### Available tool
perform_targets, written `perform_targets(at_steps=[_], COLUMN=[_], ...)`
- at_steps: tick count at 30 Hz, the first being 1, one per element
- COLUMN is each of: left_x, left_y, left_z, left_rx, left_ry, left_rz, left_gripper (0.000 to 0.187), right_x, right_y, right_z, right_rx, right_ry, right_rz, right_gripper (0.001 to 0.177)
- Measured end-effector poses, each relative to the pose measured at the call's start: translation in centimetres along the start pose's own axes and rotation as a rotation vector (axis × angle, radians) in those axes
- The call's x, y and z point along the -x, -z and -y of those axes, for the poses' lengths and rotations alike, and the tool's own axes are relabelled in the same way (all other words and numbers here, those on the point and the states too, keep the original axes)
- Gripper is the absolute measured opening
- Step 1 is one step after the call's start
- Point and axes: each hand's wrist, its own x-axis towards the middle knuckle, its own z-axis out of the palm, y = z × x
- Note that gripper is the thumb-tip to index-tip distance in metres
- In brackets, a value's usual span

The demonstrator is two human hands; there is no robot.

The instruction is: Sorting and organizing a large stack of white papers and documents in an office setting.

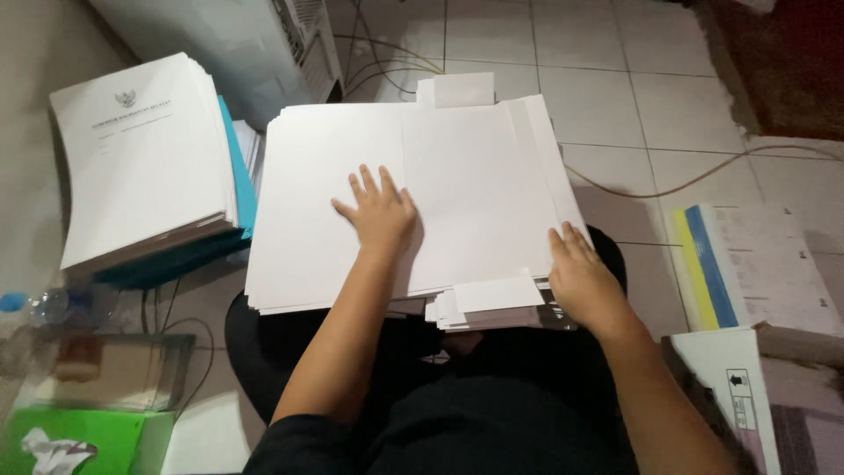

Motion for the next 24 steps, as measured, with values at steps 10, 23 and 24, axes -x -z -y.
perform_targets(at_steps=[10,23,24], left_x=[-0.6,-0.3,-0.5], left_y=[-1.3,-0.4,-0.3], left_z=[0.5,0.7,0.8], left_rx=[-0.017,0.048,0.051], left_ry=[0.019,0.005,0.019], left_rz=[-0.024,-0.033,-0.025], left_gripper=[0.060,0.062,0.062], right_x=[-1.1,-3.9,-5.3], right_y=[-0.9,1.9,1.6], right_z=[-0.5,-1.4,-1.0], right_rx=[0.251,0.624,0.630], right_ry=[0.064,0.074,0.082], right_rz=[0.006,-0.202,-0.189], right_gripper=[0.070,0.042,0.042])
